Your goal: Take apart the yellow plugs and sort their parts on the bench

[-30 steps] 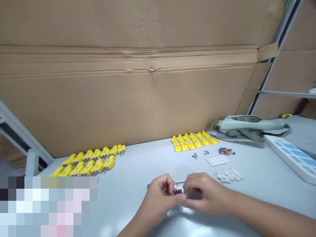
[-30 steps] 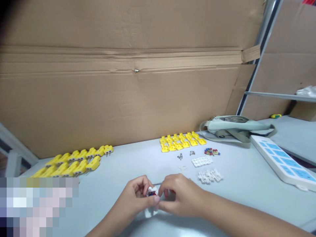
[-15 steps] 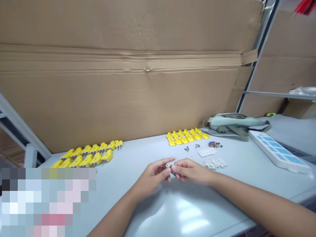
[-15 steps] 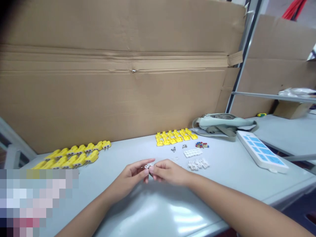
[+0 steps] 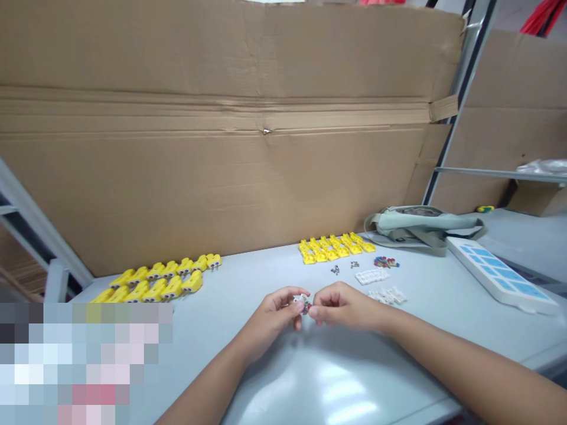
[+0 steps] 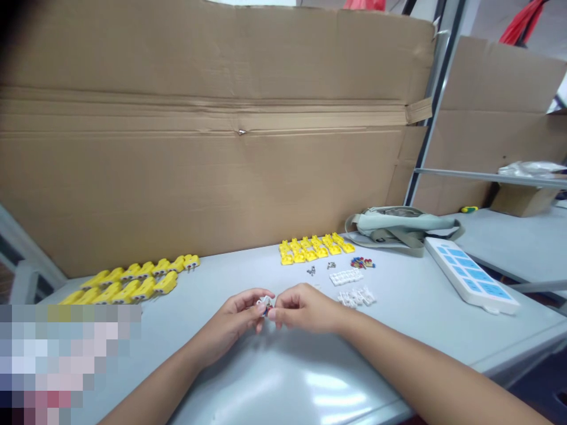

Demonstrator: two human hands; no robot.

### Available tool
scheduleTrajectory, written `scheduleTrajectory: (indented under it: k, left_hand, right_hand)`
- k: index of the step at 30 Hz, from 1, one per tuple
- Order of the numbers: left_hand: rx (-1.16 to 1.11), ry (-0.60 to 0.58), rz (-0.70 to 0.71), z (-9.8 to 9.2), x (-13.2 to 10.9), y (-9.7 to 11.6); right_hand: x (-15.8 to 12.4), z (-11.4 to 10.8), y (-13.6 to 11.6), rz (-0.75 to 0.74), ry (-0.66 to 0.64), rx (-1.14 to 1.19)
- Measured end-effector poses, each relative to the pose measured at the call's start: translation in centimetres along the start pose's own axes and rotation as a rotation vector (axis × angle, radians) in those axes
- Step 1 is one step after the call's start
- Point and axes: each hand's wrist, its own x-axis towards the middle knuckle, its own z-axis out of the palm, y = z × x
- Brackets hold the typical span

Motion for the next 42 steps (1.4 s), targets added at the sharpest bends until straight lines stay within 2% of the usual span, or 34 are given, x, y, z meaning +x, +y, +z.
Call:
scheduleTrajectory:
  k: [3,7,11,15,18,22,25,29,34,36,38,40,42]
  left_hand:
    - [0.286,0.02,0.027,0.2,-0.4,0.4]
    - [0.635,-0.03,0.06,0.5,-1.0,0.9]
    - [0.748,-0.03,0.063,0.5,-1.4,1.2]
    - [0.757,-0.075,0.066,0.2,-1.6,1.5]
    - [0.763,-0.101,0.061,0.2,-1.7,1.8]
    - [0.752,-0.116,0.05,0.3,-1.9,2.1]
    - [0.764,-0.144,0.048,0.4,-2.0,2.1]
    - [0.803,-0.177,0.053,0.4,-2.3,2.1]
    - [0.815,-0.195,0.102,0.3,-2.4,2.2]
    - [0.815,-0.203,0.114,0.3,-2.3,2.2]
    - [0.823,-0.207,0.12,0.3,-2.3,2.2]
    - [0.837,-0.201,0.123,0.3,-2.3,2.2]
    - [0.844,-0.183,0.125,0.2,-2.3,2.0]
  right_hand:
    - [-0.6,-0.4,-0.3,-0.05,-0.045,-0.203]
    - [-1.1,-1.5,-0.6,-0.092,-0.087,-0.452]
    - [-1.5,-3.8,-0.5,-0.082,0.015,-0.596]
    - [-2.2,-7.3,0.1,-0.032,0.158,-0.644]
    - [-3.0,-10.1,0.9,0.066,0.27,-0.679]
    - [-4.6,-13.3,2.0,0.356,0.5,-0.722]
    - [-5.8,-15.2,3.0,0.489,0.649,-0.78]
    - [-6.7,-16.5,4.7,0.58,0.681,-0.813]
    - [-6.3,-16.6,5.2,0.596,0.638,-0.834]
    - [-5.8,-15.8,4.3,0.57,0.631,-0.848]
    - [-5.1,-14.1,2.7,0.475,0.587,-0.838]
    - [-4.3,-11.4,1.0,0.28,0.451,-0.762]
    - [-3.5,-8.2,-0.5,0.095,0.206,-0.686]
